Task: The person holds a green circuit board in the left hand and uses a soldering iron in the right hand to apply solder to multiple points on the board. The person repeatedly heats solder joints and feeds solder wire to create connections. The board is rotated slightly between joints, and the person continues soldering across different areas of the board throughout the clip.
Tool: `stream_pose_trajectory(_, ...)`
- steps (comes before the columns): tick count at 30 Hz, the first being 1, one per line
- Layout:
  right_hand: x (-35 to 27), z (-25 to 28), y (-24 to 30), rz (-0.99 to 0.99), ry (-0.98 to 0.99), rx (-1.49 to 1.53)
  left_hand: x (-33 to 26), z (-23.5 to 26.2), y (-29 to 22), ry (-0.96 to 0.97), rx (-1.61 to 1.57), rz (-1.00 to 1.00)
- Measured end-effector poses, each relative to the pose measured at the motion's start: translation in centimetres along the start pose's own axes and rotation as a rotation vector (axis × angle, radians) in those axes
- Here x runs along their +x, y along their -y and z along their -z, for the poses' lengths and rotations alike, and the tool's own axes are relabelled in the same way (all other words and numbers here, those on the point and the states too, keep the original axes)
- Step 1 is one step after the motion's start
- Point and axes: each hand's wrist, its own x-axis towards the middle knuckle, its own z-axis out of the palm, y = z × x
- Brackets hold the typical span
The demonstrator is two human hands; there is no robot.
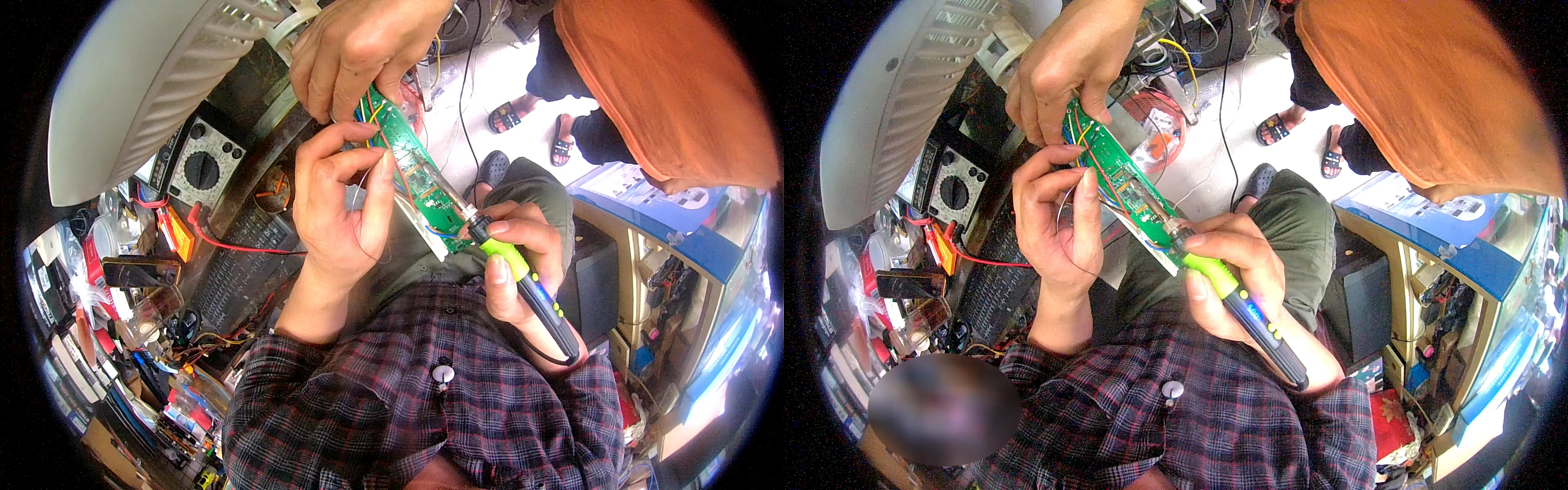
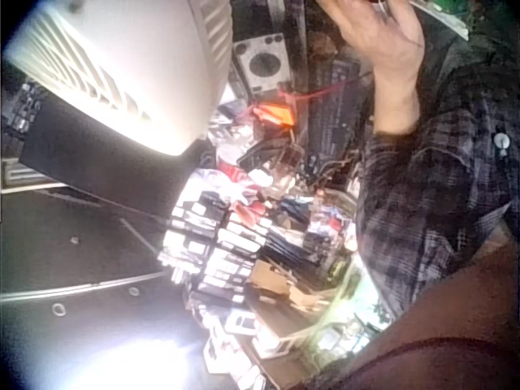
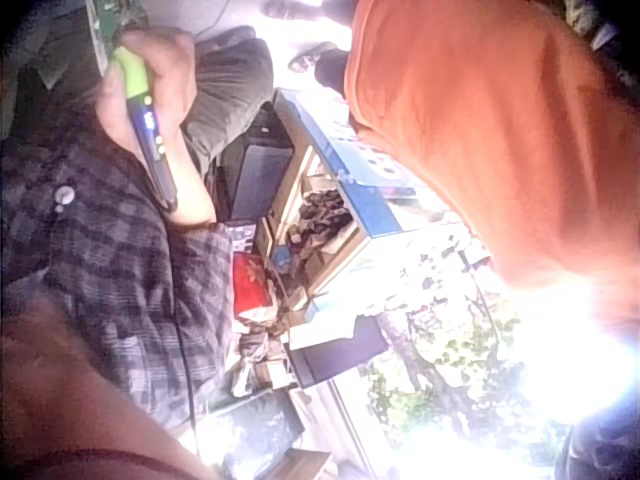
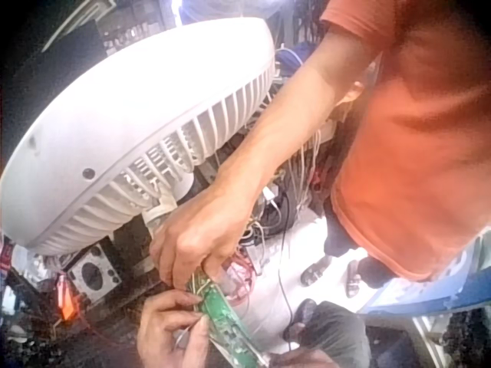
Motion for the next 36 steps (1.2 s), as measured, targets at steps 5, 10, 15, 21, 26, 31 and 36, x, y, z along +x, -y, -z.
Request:
stream_pose_trajectory(5, 0.04, 0.09, -0.03, -0.001, 0.005, 0.0, 0.0, 0.03, 0.12, -0.002, 0.024, -0.013)
stream_pose_trajectory(10, 0.14, 0.13, -0.01, 0.0, 0.012, -0.001, 0.12, 0.13, -0.03, 0.006, 0.031, -0.014)
stream_pose_trajectory(15, 0.19, 0.26, 0.04, -0.001, 0.023, -0.015, -0.03, -0.09, -0.01, -0.002, -0.011, 0.014)
stream_pose_trajectory(21, 0.4, 0.22, 0.28, 0.006, 0.019, -0.024, -0.01, -0.11, 0.04, 0.001, -0.001, 0.0)
stream_pose_trajectory(26, 0.21, 0.05, 0.16, 0.01, 0.008, -0.012, 0.12, -0.48, 0.63, -0.08, 0.033, -0.063)
stream_pose_trajectory(31, 0.15, 0.19, 0.12, 0.009, 0.014, -0.015, -0.07, -0.21, 0.37, -0.028, 0.013, -0.02)
stream_pose_trajectory(36, 0.36, 0.15, 0.44, 0.006, 0.017, -0.021, -0.05, -0.03, 0.08, -0.002, 0.044, -0.01)
